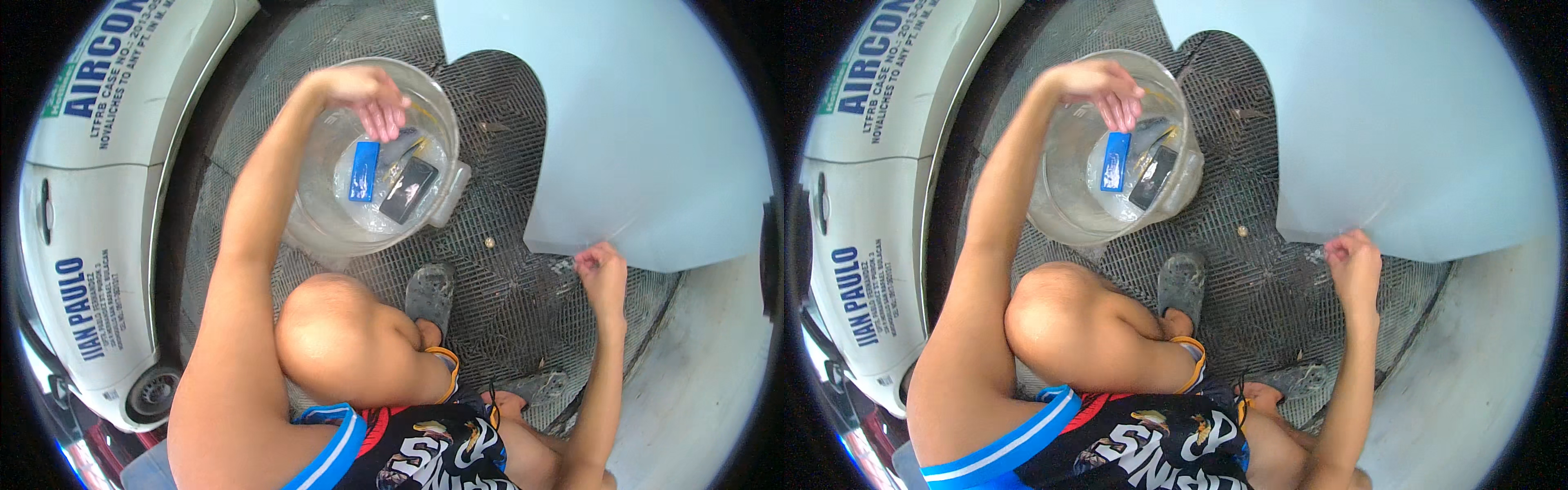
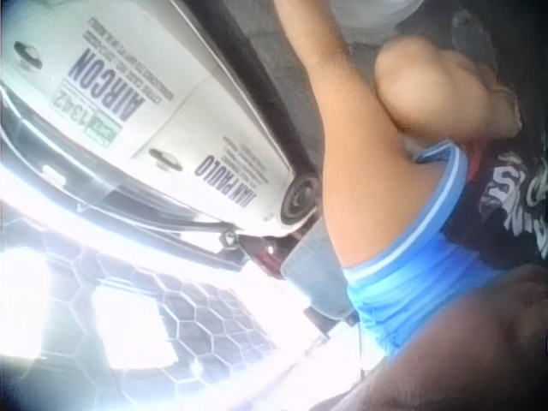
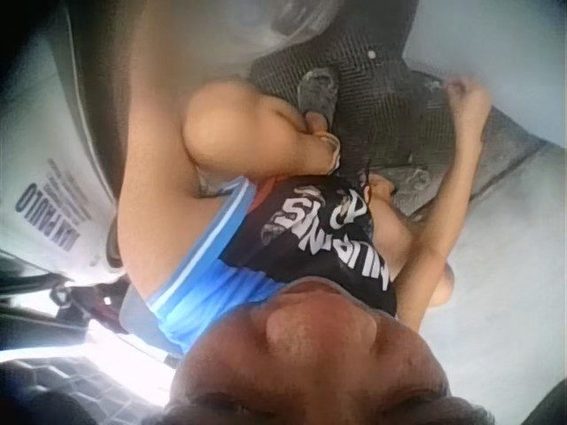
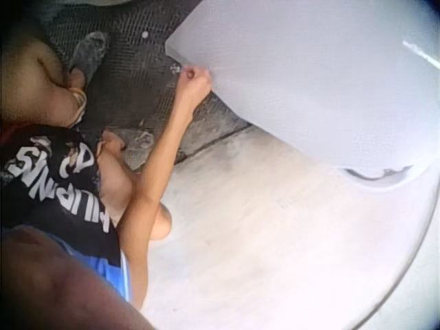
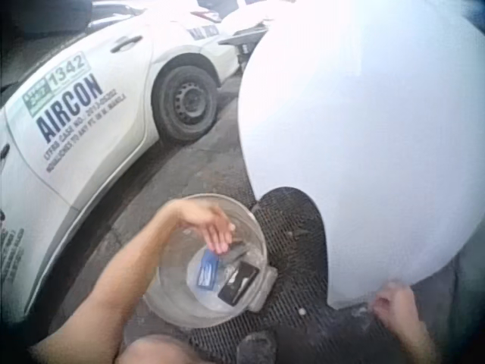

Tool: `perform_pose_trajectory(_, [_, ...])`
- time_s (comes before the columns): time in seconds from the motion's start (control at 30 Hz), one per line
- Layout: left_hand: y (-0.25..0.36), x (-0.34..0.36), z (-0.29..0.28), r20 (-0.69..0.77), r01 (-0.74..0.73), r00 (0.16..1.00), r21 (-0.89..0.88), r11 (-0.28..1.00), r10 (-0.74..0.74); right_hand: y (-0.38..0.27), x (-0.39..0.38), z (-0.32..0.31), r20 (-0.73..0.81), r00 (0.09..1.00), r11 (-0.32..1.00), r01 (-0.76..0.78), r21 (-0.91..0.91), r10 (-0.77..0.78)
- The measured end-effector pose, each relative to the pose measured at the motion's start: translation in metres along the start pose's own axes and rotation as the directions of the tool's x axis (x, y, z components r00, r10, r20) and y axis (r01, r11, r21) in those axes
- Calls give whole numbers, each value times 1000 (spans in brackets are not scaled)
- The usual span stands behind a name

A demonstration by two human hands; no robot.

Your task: The person sands a white car bumper with a sanding block, repeatedly dipping it in a bucket of water and wiping the surface with their hand. The bumper is repositioned several times to access different areas.

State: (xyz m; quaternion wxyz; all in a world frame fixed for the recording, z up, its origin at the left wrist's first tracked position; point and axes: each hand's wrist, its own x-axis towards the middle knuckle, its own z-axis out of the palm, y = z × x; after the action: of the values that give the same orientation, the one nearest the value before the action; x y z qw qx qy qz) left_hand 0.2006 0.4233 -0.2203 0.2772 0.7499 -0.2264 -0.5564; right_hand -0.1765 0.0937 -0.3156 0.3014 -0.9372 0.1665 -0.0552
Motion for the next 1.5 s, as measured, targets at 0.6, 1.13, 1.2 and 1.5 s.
perform_pose_trajectory(0.6, [-113, 91, 5, -268, 426, 903, 465, 776, -335, 1, -4, 54, 205, 961, 929, 238, -284, -184])
perform_pose_trajectory(1.13, [-104, 54, -7, -436, 470, 873, 633, 616, -218, -290, 203, 191, 934, 339, 485, 839, -248, -109])
perform_pose_trajectory(1.2, [-109, 58, -7, -472, 462, 863, 594, 659, -179, -284, 210, 241, 956, 270, 496, 818, -292, 116])
perform_pose_trajectory(1.5, [-111, 74, -11, -469, 411, 874, 576, 706, -126, -248, 190, 286, 954, 127, 530, 808, -259, 272])
